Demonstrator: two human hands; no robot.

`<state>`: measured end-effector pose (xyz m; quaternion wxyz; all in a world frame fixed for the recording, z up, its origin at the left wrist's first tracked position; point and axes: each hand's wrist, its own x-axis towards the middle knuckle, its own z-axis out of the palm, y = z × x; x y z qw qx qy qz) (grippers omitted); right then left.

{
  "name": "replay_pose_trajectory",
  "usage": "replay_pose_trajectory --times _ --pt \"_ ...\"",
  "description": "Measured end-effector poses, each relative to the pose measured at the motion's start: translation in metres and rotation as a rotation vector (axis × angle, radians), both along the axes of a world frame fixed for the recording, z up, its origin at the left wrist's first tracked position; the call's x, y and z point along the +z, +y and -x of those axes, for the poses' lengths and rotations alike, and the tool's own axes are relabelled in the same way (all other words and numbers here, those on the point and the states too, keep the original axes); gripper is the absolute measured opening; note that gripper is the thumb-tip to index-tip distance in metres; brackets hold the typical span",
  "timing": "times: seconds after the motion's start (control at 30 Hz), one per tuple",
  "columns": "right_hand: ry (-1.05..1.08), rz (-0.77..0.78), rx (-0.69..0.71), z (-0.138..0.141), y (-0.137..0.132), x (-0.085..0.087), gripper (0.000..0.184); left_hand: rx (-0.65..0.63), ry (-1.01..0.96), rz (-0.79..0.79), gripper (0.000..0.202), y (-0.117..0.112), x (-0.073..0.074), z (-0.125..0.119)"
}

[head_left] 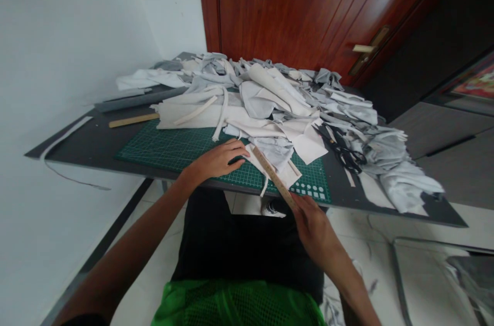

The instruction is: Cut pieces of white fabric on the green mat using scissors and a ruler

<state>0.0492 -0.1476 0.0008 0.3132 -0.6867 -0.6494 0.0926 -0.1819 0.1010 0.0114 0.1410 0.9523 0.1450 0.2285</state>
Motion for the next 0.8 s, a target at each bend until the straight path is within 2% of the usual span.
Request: replay_pose_trajectory --times 0.17,0.47,0.6,0.7,0.8 --pt "-0.031 0.047 0.015 0.011 0.011 0.0 0.041 -0.028 -0.03 -0.09 0.023 -0.001 -0.001 0.0" --pt "-0.32 0.287 -0.14 0.057 0.023 0.018 0.054 0.02 -0.107 -0.136 0.026 -0.002 -0.004 0.004" --pt "-0.405 0.281 -0.122 0.059 0.022 0.015 0.057 0.108 -0.122 -0.165 0.025 -0.008 -0.002 0.006" --pt "-0.448 0.254 -0.12 0.058 0.019 0.012 0.058 0.171 -0.081 -0.261 0.023 -0.017 0.002 0.009" --pt "-0.495 0.237 -0.133 0.061 0.017 0.01 0.061 0.141 -0.046 -0.288 0.022 -0.027 0.002 0.011"
